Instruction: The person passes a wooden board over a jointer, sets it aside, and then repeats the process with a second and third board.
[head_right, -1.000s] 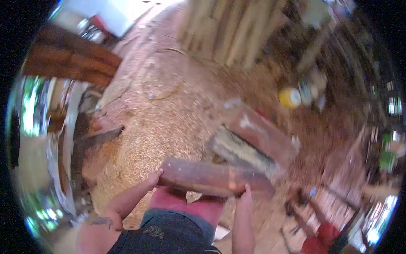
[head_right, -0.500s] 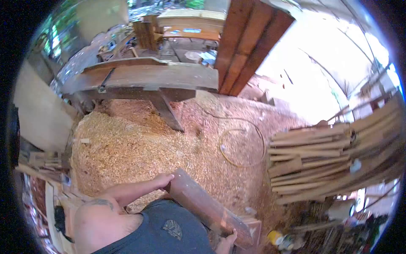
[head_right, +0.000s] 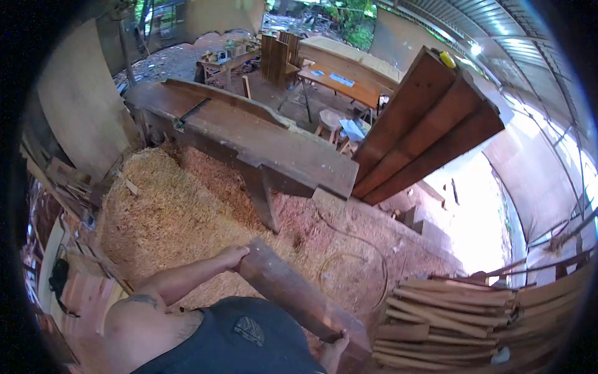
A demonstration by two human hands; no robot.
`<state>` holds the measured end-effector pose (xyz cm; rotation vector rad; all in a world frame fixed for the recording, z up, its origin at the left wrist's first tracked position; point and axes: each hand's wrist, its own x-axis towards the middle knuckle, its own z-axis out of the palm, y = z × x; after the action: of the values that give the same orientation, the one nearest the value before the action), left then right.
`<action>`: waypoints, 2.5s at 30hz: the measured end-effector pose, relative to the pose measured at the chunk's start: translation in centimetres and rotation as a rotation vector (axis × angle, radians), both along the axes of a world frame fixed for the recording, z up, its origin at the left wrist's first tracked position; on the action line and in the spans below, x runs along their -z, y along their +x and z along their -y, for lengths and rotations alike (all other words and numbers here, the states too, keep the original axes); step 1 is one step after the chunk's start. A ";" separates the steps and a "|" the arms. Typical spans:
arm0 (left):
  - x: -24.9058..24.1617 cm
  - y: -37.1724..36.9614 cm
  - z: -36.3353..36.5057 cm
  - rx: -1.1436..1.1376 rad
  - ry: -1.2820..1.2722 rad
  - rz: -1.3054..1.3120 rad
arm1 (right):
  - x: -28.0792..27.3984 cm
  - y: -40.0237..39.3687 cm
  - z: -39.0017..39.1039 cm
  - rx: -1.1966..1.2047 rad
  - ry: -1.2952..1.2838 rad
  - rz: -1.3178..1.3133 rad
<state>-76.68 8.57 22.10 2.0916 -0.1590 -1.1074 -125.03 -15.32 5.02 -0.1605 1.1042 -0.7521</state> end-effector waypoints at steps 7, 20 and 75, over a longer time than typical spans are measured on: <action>4.7 7.2 12.1 -0.169 -0.164 0.070 | -4.7 10.5 18.9 -0.082 -0.039 -0.040; 5.1 33.8 29.6 -0.304 -0.316 0.214 | -8.6 42.2 39.0 -0.170 -0.116 0.239; 8.7 26.9 51.1 0.105 0.370 0.726 | -4.8 46.1 59.7 -1.351 -0.463 -0.784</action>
<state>-49.82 -42.51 13.41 2.7715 -0.4400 -0.3972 -78.97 -75.04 9.82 -1.5212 1.2007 0.3623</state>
